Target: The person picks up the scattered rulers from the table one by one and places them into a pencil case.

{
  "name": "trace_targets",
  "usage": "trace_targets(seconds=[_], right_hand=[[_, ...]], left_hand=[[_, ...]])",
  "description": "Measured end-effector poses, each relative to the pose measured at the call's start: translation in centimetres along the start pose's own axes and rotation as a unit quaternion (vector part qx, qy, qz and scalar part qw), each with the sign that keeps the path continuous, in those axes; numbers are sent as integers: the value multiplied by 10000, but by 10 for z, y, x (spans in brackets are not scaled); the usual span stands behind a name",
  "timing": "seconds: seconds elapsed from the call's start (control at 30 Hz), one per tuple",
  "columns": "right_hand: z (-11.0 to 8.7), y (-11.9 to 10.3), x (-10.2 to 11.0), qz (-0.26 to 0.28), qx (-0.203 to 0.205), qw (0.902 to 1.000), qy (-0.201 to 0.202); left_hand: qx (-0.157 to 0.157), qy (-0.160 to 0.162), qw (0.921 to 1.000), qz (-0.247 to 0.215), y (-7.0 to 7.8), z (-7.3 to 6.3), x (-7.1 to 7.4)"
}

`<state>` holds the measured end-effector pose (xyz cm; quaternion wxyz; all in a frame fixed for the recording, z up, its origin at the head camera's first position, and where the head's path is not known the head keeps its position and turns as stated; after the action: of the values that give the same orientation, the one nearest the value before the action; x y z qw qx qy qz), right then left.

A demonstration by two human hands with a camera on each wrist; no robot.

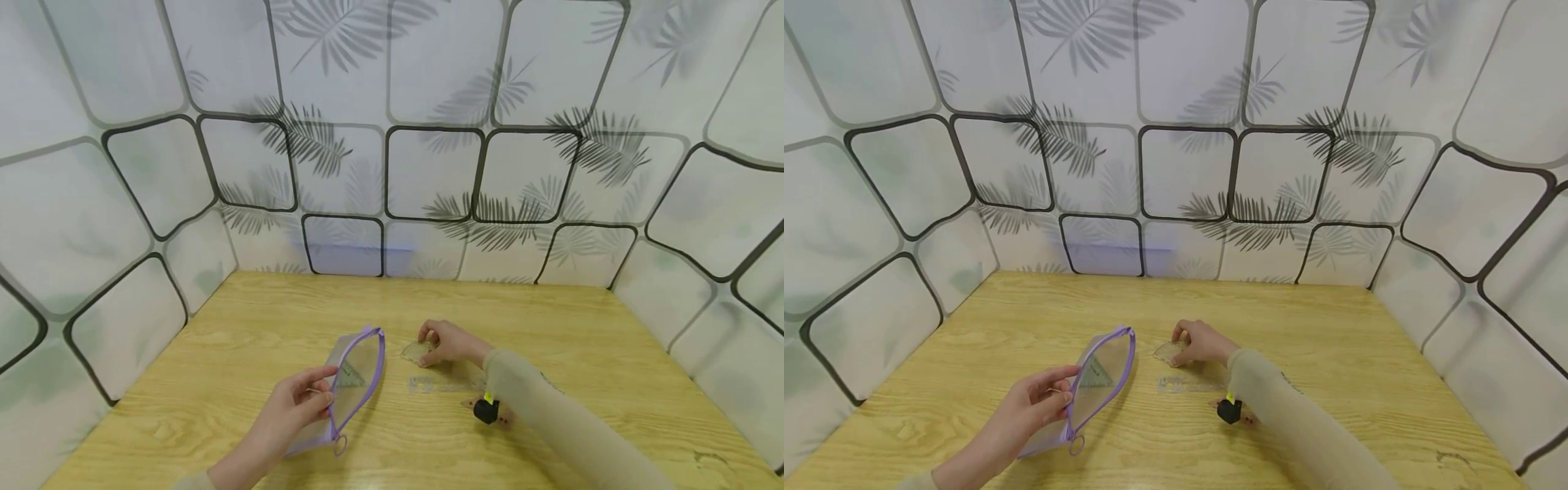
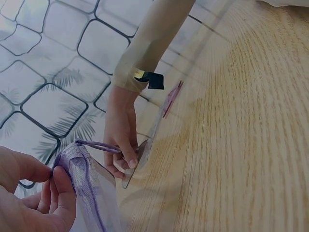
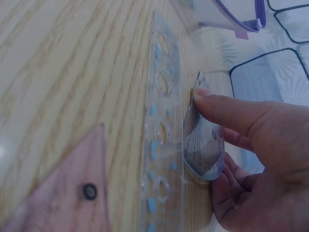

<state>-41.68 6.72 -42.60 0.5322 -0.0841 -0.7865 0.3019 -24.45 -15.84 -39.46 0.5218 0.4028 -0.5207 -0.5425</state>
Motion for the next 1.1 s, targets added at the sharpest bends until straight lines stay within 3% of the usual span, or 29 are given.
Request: trace_targets(seconds=[0.57, 0.73, 1.1], right_hand=[[0, 3, 3, 357, 105, 9989, -294], [-2, 1, 6, 515, -49, 9982, -299], [-4, 1, 14, -31, -482, 9988, 54]], left_hand=[[42, -26, 10000, 9, -1, 0, -1], [55, -27, 10000, -21, 0, 1, -1], [42, -45, 10000, 39, 1, 1, -3]])
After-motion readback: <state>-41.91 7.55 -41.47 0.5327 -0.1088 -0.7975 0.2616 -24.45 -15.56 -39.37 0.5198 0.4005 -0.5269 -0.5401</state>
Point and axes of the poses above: each hand's wrist, its own z-axis towards the middle knuckle, its own x-axis out of the back of the hand, y = z × x, the point moved 10 cm from there along z, towards the middle knuckle, and after that the axes turned 12 degrees about -x, right-handed, at the moved point
